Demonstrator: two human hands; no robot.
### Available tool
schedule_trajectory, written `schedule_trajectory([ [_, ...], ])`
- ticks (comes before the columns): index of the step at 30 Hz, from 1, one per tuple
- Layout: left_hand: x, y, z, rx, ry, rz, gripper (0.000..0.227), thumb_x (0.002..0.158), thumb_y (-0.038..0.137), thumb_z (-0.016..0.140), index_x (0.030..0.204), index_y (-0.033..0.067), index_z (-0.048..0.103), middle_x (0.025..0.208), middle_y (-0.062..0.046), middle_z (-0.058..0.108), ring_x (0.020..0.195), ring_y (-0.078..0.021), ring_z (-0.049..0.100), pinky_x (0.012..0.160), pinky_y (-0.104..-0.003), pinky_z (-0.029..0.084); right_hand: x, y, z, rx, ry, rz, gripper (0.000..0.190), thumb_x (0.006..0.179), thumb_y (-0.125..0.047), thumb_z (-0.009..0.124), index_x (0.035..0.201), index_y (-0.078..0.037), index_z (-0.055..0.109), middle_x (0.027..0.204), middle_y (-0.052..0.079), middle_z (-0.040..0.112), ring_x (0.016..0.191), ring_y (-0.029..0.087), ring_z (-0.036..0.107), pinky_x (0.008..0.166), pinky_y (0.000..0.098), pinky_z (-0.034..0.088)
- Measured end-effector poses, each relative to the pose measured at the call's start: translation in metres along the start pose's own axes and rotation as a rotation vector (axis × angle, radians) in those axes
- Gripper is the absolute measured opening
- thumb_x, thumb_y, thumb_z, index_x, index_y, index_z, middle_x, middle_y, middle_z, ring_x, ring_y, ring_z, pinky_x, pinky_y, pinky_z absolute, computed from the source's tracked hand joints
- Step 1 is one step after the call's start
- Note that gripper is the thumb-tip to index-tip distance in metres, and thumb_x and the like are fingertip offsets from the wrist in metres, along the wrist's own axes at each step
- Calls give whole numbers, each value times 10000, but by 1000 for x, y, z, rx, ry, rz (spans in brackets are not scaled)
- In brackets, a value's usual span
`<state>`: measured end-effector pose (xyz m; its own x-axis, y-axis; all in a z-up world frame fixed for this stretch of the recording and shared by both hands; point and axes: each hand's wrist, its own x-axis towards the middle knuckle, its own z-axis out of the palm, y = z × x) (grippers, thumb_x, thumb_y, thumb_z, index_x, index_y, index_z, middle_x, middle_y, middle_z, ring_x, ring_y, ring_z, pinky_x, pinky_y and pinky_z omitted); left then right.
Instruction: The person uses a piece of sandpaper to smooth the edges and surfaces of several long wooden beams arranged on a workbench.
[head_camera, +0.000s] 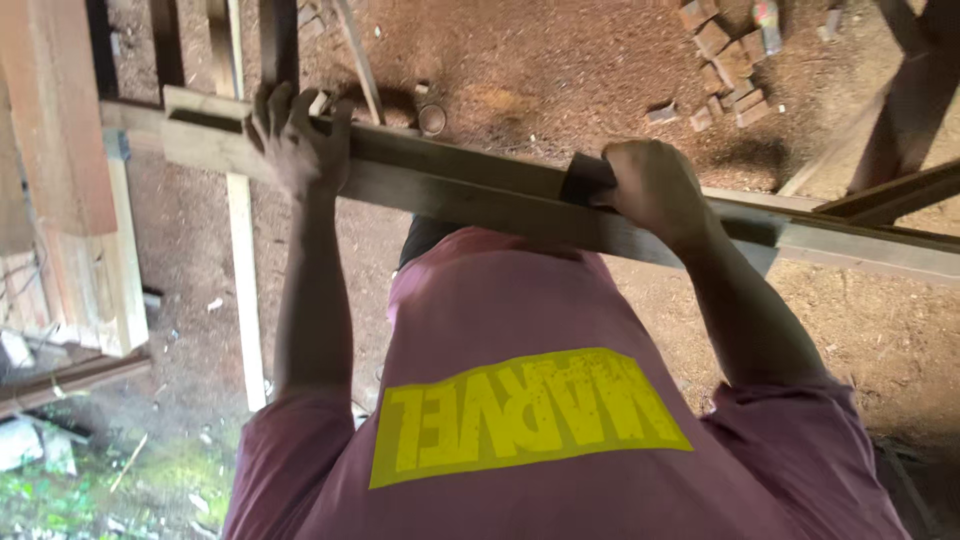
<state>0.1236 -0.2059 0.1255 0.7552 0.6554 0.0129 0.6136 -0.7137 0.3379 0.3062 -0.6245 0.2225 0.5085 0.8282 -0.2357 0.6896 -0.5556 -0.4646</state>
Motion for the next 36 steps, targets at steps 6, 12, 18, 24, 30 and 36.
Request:
schedule_trajectory([
  [6, 3, -11, 10, 35, -22, -56, 569, 953, 698, 663, 1086, 150, 735, 1460, -130, 570, 1471, -382, 331, 1201, -655, 112, 48, -38, 30, 126, 158, -132, 258, 750, -124, 903, 810, -39, 667, 712, 139, 663, 656, 301, 665, 655, 446, 539],
  [12, 4, -20, 20, 25, 53, -22, 425, 939, 580, 791, 945, 158, 740, 1440, -134, 602, 1440, -428, 347, 1161, -674, 127, 104, -50, 73, 87, 116, -236, 333, 663, -148, 909, 871, -31, 677, 839, 154, 706, 796, 338, 695, 753, 480, 538],
  [18, 3, -27, 20, 32, 101, 70, 329, 954, 494, 800, 882, 180, 737, 1395, -108, 666, 1445, -412, 392, 1177, -671, 155, -58, 92, 11, -178, -253, 207, 294, 941, -374, 771, 889, -86, 738, 798, 123, 695, 759, 239, 682, 765, 409, 549],
  [24, 5, -36, 24, 17, 78, 60, 339, 956, 501, 811, 853, 189, 726, 1360, -94, 683, 1431, -401, 389, 1171, -654, 170, -140, 132, -27, -85, -44, 476, 247, 950, -304, 796, 928, -79, 697, 858, 102, 688, 778, 229, 655, 770, 400, 541],
  [30, 7, -36, 22, -5, 42, 21, 323, 944, 518, 793, 911, 201, 745, 1350, -49, 689, 1437, -397, 358, 1172, -648, 157, 12, 48, 58, -40, 124, -93, 186, 797, -266, 791, 769, -101, 711, 759, 120, 704, 726, 302, 704, 772, 470, 574],
  [36, 12, -40, 20, 10, 13, 23, 379, 959, 538, 782, 897, 167, 734, 1364, -64, 667, 1438, -404, 331, 1175, -626, 160, -58, 85, 9, 6, 46, 122, 279, 870, -379, 771, 860, -105, 717, 803, 102, 695, 750, 261, 685, 750, 434, 549],
])
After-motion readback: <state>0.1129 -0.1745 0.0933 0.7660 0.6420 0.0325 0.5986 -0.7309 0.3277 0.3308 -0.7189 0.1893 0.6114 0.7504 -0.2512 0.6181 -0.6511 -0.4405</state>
